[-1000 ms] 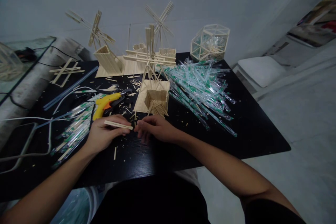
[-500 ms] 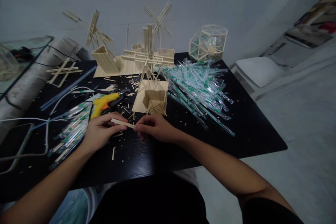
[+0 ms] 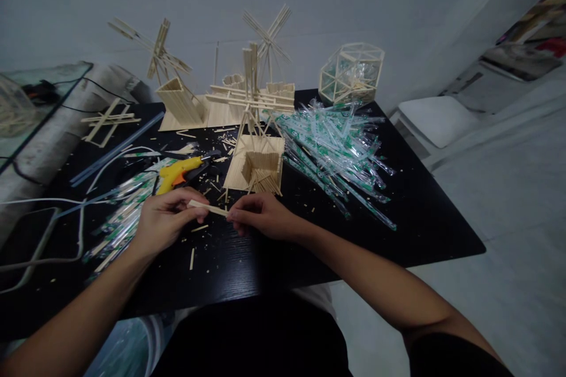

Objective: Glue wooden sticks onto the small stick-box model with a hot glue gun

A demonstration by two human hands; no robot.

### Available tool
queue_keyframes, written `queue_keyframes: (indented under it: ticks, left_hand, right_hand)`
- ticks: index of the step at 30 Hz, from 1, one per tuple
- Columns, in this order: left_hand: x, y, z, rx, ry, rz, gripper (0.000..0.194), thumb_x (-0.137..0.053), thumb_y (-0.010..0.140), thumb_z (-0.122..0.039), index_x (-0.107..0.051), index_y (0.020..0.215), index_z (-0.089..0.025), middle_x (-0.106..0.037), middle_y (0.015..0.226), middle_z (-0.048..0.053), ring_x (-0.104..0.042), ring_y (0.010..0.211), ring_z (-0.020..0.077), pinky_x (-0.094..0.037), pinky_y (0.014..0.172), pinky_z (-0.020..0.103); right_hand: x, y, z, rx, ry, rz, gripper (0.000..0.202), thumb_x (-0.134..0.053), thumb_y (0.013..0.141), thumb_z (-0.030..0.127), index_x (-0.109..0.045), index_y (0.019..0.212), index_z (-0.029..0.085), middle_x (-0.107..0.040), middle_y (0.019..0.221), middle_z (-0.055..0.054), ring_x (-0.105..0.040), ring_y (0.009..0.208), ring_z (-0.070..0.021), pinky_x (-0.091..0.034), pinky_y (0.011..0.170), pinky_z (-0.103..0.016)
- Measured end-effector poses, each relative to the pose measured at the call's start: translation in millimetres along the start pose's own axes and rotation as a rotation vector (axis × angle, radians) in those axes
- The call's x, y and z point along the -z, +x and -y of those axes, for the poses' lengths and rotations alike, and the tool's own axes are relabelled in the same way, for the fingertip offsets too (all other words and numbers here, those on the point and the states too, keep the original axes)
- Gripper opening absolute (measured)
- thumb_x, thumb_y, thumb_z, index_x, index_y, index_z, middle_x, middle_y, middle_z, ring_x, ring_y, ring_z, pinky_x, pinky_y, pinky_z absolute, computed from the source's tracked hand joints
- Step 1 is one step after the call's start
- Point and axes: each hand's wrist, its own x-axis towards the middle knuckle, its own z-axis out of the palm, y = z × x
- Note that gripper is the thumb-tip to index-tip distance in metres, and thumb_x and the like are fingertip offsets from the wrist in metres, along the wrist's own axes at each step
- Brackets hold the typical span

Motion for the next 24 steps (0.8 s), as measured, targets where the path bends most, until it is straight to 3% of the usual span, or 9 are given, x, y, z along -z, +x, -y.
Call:
queue_keyframes:
  ticks: [20,24]
  left_hand:
    - [1.2,3.2,3.0,0.000,-0.003,-0.032,0.009,-0.077,0.078,-0.027,-0.076,0.080,-0.018,-0.068,0.060,0.000,-0.063,0.052,0.0123,-0.048,0.051,0.022]
    - [0.6,5.7,4.7,0.013,0.003,-0.065,0.017,-0.080,0.077,-0.030,-0.079,0.088,-0.018,-0.072,0.066,0.001,-0.066,0.056,0.0130,-0.052,0.055,0.023]
  right_hand:
    - [-0.5,0.0,2.8,-0.037,0.017,-0.016,0.034,-0.076,0.085,0.050,-0.068,0.084,0.016,-0.064,0.066,0.003,-0.058,0.057,-0.0099,-0.046,0.058,-0.024]
    - [-0.3,1.4,1.0,-0.013,-0.055,-0.068,0.037,-0.073,0.086,0.052,-0.067,0.083,0.016,-0.062,0.067,0.002,-0.057,0.057,-0.0106,-0.047,0.058,-0.025]
